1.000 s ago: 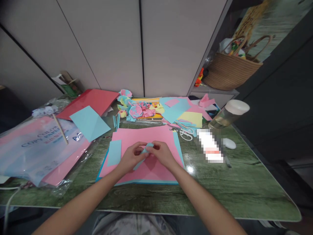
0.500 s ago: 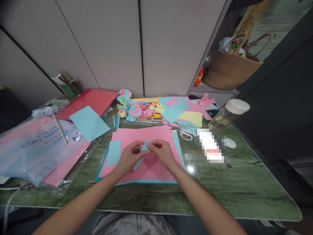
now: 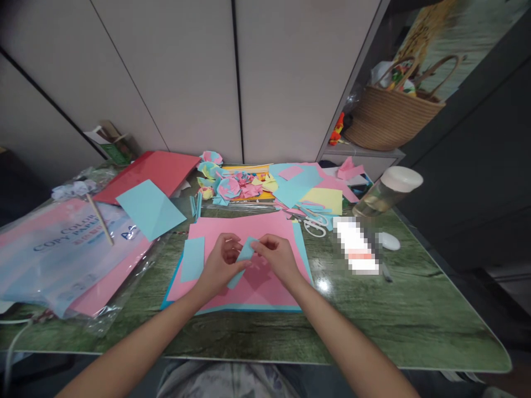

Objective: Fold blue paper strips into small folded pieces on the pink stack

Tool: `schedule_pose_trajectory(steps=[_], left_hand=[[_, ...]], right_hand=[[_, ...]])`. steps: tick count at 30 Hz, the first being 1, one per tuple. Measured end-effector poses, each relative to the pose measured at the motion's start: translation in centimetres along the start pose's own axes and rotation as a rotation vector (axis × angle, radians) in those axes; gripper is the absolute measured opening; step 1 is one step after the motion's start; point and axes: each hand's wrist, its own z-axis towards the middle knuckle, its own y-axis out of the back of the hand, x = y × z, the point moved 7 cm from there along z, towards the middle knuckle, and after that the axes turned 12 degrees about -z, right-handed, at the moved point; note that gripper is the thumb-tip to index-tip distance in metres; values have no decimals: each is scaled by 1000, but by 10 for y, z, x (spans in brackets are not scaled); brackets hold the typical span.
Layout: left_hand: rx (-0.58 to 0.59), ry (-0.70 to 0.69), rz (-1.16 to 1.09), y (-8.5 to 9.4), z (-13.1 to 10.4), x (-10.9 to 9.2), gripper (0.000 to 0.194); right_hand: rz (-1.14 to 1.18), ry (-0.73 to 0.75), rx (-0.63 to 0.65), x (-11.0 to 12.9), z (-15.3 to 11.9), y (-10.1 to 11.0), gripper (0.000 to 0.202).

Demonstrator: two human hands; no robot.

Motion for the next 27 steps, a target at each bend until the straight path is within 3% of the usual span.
schedule_pose_trajectory(steps=[4,11,27], left_hand=[[73,-47,11,-5,-3,-4,47],[184,-192,199,-12,-6,-17,23],[207,-398,205,-16,-19,-39,21]], right_hand=[[15,21,-22,2,0,3,24],[30,41,-16,6,-2,4,23],[123,70,41,28,-16,4,22]])
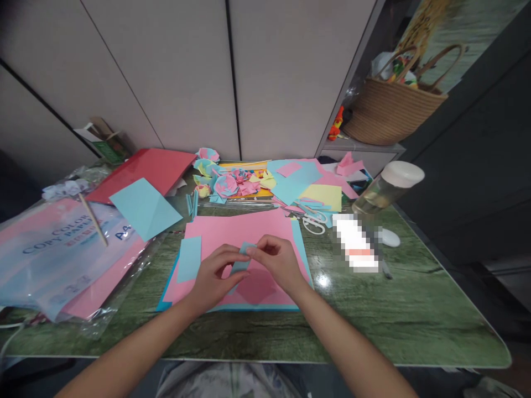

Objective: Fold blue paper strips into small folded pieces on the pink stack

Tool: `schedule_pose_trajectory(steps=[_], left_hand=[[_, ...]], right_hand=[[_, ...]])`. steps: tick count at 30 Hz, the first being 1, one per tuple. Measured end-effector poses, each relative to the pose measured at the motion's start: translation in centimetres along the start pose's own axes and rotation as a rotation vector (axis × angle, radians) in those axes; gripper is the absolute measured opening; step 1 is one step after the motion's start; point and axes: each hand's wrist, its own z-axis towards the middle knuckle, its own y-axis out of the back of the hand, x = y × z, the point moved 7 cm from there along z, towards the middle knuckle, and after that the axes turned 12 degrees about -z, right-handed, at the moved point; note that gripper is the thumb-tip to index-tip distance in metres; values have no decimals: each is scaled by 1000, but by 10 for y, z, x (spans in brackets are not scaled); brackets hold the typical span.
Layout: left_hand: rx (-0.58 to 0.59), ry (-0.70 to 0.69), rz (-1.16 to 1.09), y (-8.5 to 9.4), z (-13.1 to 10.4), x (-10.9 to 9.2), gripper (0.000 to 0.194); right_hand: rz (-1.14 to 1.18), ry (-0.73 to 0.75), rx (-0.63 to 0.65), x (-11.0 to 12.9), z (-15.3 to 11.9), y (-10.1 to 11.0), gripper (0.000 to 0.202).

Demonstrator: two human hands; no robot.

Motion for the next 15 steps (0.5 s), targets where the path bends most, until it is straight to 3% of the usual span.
schedule_pose_trajectory(steps=[6,15], left_hand=[[7,-31,5,-1,-3,0,24],[-7,71,-73,-3,-4,9,27]], right_hand=[[42,5,23,-2,-2,-1,21],[23,24,-30,-1,-2,5,18]])
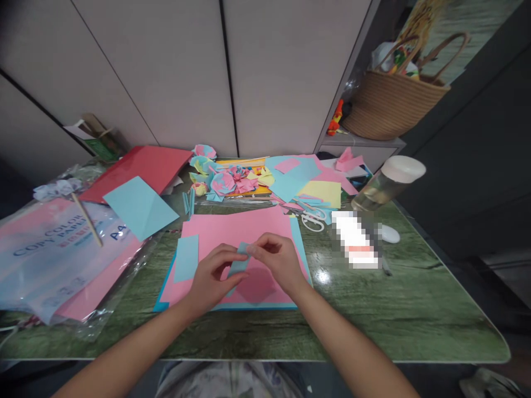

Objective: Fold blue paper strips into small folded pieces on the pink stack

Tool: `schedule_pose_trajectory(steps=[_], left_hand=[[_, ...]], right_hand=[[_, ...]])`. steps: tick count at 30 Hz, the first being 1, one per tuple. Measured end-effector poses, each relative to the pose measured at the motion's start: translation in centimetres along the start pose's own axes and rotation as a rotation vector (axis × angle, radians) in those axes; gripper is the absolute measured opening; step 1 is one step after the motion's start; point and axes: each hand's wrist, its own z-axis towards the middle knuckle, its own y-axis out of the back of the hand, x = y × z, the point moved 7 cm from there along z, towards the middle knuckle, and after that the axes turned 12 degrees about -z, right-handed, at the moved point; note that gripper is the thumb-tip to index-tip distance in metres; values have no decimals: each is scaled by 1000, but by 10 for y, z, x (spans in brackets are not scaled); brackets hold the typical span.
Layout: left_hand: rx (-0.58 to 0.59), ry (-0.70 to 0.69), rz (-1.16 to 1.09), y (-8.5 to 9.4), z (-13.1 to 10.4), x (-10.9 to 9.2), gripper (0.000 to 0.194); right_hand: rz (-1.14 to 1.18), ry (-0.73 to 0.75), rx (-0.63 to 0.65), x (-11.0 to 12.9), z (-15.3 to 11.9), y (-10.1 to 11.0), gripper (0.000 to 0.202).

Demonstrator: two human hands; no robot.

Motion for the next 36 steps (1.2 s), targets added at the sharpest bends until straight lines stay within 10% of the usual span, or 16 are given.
schedule_pose_trajectory(steps=[36], left_hand=[[-31,232,-7,12,12,23,31]], right_hand=[[-249,-19,97,-30,20,-8,28]])
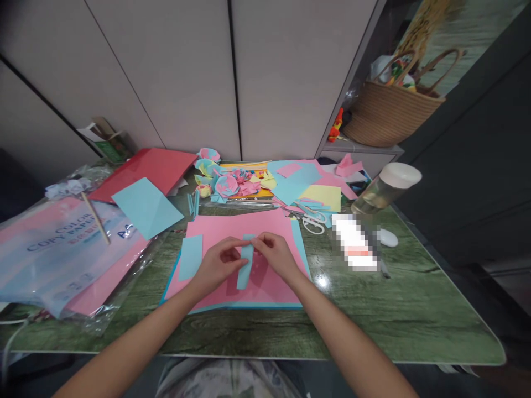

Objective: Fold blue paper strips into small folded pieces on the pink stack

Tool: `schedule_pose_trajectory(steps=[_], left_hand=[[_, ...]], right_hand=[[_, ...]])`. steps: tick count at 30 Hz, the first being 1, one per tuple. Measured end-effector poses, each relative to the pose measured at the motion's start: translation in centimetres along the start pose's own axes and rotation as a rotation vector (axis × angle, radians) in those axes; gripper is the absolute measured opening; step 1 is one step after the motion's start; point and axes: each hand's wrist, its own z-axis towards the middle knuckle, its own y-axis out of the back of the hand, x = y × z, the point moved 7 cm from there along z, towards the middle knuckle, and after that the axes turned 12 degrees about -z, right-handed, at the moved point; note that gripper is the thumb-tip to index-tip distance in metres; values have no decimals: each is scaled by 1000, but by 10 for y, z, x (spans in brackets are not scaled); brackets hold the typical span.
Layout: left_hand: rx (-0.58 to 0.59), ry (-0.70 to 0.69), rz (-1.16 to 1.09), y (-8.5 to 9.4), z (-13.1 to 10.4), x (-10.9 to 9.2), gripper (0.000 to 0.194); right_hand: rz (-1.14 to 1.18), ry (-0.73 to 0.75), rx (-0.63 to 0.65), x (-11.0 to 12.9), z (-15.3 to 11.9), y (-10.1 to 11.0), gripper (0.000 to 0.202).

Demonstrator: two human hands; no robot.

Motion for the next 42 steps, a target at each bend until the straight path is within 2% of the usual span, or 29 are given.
schedule_pose_trajectory(steps=[6,13,19,24,30,35,42], left_hand=[[5,4,24,-1,0,-1,35],[-1,-15,23,-1,-1,-1,38],[4,-16,44,-1,-1,-1,41],[0,-28,52,-1,-1,-2,42],[4,-27,27,-2,-2,-2,42],[-11,-44,18,0,-2,-4,43],[-10,-37,-5,1,-1,-2,45]], right_hand=[[-41,36,-55,1,-1,1,27],[5,0,36,-2,-2,-4,27],[19,11,-8,-2,-2,-2,27],[36,18,72,0,-2,-9,26],[80,-13,89,-2,-2,-9,27],[119,-27,172,1,-5,-13,27],[102,-24,177,1,-5,-14,28]])
